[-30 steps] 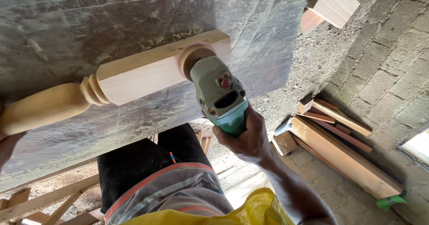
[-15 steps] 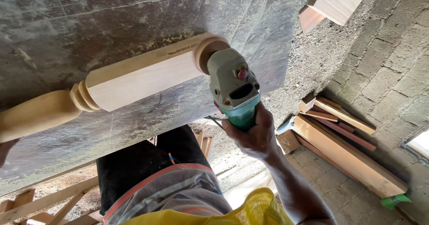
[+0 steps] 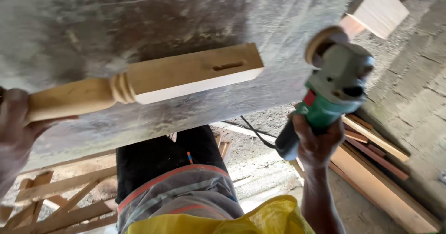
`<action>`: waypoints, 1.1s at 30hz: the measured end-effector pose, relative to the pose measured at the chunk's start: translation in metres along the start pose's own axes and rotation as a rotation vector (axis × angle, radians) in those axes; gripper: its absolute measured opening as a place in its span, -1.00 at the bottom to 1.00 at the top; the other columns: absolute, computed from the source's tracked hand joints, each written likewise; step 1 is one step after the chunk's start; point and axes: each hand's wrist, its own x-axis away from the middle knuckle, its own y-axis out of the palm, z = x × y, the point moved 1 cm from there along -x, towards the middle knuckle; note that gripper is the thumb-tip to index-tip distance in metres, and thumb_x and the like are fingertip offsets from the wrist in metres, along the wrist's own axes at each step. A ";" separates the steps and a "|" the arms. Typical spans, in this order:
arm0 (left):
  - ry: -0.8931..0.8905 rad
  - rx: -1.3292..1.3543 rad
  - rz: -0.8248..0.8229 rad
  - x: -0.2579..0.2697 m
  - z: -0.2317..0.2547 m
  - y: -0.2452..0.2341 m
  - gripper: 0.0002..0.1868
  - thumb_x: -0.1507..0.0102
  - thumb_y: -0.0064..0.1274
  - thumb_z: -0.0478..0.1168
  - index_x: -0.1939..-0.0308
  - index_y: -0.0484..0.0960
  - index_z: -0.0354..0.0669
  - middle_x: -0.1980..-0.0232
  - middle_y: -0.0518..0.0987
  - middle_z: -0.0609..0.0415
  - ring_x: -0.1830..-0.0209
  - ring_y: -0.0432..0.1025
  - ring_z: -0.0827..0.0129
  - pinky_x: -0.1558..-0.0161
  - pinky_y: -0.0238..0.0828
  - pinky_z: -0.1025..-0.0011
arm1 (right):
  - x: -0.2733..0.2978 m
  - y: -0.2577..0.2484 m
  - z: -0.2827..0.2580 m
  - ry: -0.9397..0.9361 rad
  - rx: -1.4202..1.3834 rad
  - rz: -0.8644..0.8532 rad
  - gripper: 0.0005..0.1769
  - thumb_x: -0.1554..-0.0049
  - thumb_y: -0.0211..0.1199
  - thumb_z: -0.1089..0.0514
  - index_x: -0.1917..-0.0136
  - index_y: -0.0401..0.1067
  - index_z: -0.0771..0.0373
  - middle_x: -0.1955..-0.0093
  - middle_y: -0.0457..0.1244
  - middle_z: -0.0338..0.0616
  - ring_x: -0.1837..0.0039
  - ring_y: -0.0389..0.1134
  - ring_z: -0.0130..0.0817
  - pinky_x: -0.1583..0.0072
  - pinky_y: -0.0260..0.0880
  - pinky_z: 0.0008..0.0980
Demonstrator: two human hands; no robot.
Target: The person uses an angle grinder with a sanding disc to smooth the surface of a wooden baluster. They hold the baluster steady with their left hand while operating the power tool with their right hand, moving it along the wood's contours.
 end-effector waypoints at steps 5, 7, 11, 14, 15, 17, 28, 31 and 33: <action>-0.008 -0.244 0.097 0.006 0.017 -0.007 -0.66 -0.38 -0.05 -0.07 0.03 0.46 -0.35 0.27 0.26 -0.14 0.35 0.22 0.22 0.35 0.16 0.41 | 0.022 0.001 0.000 -0.049 -0.002 -0.197 -0.70 0.17 0.19 0.23 0.18 0.20 0.36 0.31 0.20 -0.07 0.34 0.25 -0.35 0.27 0.30 -0.50; -0.009 -0.186 0.098 0.011 0.017 -0.001 -0.76 -0.40 0.08 -0.23 0.05 0.45 -0.39 0.32 0.22 -0.16 0.37 0.15 0.17 0.35 0.08 0.36 | 0.033 0.004 0.003 -0.011 0.039 -0.213 -0.72 0.21 0.21 0.23 0.21 0.26 0.34 0.31 0.23 -0.12 0.33 0.26 -0.41 0.25 0.30 -0.56; -0.165 0.157 0.022 0.048 0.000 0.034 -0.66 -0.22 0.15 -0.45 0.10 0.27 -0.34 0.14 0.27 -0.25 0.35 0.21 0.18 0.37 0.20 0.38 | 0.051 0.013 0.007 -0.038 0.119 -0.268 -0.61 0.23 0.22 0.17 0.15 0.21 0.37 0.31 0.19 -0.15 0.33 0.19 -0.44 0.29 0.25 -0.57; -0.211 0.265 -0.065 0.040 0.004 0.024 -0.51 -0.14 0.14 -0.44 -0.04 0.22 -0.43 0.21 0.24 -0.24 0.29 0.16 0.08 0.26 0.12 0.31 | 0.061 0.015 0.013 0.045 0.210 -0.244 -0.56 0.28 0.26 0.14 0.15 0.22 0.35 0.31 0.18 -0.20 0.30 0.14 -0.49 0.26 0.20 -0.55; -0.106 0.175 -0.041 0.029 0.011 0.011 -0.46 -0.12 0.19 -0.36 -0.07 0.27 -0.51 0.09 0.34 -0.36 0.16 0.27 -0.07 0.10 0.22 0.23 | 0.063 0.015 0.015 0.097 0.237 -0.242 -0.57 0.29 0.28 0.15 0.17 0.23 0.33 0.32 0.17 -0.23 0.30 0.11 -0.53 0.25 0.18 -0.55; -0.206 0.415 -0.054 0.025 0.007 0.022 -0.42 -0.08 0.10 -0.39 -0.11 0.22 -0.56 0.03 0.30 -0.40 0.06 0.21 -0.11 0.06 0.11 0.19 | 0.065 0.021 0.015 0.071 0.270 -0.251 -0.61 0.30 0.28 0.16 0.21 0.23 0.33 0.36 0.18 -0.22 0.34 0.12 -0.51 0.30 0.18 -0.54; -0.261 0.402 -0.077 0.039 -0.009 0.035 -0.53 -0.15 0.14 -0.21 0.17 0.24 -0.55 0.29 0.13 -0.19 0.30 0.06 0.09 0.23 -0.04 0.27 | 0.081 0.039 0.020 0.021 0.324 -0.336 -0.54 0.28 0.26 0.08 0.16 0.23 0.36 0.32 0.18 -0.20 0.29 0.12 -0.49 0.25 0.18 -0.52; -0.248 0.363 -0.063 0.039 -0.009 0.035 -0.50 -0.09 0.16 -0.25 0.11 0.29 -0.59 0.21 0.20 -0.27 0.22 0.14 -0.01 0.16 0.03 0.24 | 0.084 0.046 0.014 -0.004 0.270 -0.398 -0.54 0.25 0.24 0.12 0.13 0.20 0.38 0.29 0.17 -0.17 0.27 0.13 -0.46 0.24 0.18 -0.53; -0.340 0.420 -0.131 0.033 0.000 0.022 -0.53 -0.13 0.15 -0.28 0.09 0.24 -0.51 0.34 0.15 -0.17 0.44 0.06 0.13 0.39 -0.01 0.29 | 0.087 0.053 0.009 -0.004 0.348 -0.447 -0.55 0.26 0.23 0.12 0.12 0.22 0.35 0.27 0.21 -0.18 0.26 0.15 -0.47 0.20 0.23 -0.49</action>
